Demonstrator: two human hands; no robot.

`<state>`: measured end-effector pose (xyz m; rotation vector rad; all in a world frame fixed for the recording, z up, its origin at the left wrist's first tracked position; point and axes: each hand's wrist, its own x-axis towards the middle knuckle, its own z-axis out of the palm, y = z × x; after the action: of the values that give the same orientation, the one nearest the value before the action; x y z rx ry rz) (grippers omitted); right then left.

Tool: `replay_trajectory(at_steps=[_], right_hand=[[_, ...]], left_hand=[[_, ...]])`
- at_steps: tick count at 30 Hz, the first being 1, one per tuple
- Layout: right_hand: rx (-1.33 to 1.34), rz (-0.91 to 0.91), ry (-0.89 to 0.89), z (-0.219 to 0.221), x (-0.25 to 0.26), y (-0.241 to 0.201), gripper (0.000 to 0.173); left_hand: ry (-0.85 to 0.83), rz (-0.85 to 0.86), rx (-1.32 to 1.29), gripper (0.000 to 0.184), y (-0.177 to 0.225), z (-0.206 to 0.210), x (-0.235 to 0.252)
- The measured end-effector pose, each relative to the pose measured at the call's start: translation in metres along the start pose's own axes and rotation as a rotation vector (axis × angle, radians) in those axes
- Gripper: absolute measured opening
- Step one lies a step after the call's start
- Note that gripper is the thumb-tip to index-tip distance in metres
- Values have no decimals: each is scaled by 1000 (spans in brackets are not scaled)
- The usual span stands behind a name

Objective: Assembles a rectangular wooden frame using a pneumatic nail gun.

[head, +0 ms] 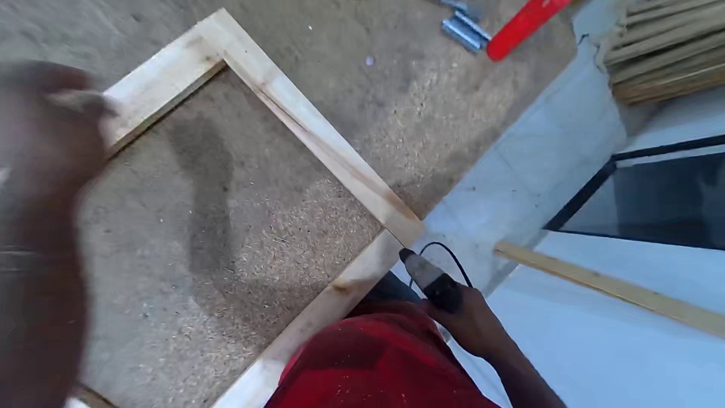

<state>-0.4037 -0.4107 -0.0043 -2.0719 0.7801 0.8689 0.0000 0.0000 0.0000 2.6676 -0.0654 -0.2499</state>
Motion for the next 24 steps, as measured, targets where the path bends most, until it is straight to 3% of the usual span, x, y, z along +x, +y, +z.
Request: replay_trajectory(at_steps=[4,6,8,10,15,24], right_hand=[[-23,50,-50,3,37,-14,46],[-27,50,-54,2,53,-19,44],[-54,49,-80,-2,63,-21,44],[-99,48,-133,-8,68,-21,49],[-151,45,-236,-23,79,-22,54],[-159,86,-303,-27,72,-3,55]], left_hand=[[-253,564,-55,28,130,179,-50],[-253,828,-87,28,166,259,-60],[-285,927,-12,37,181,306,-65],[-220,968,60,45,178,319,-68],[-54,1011,36,36,171,325,-68],[-40,991,71,35,174,321,-72]])
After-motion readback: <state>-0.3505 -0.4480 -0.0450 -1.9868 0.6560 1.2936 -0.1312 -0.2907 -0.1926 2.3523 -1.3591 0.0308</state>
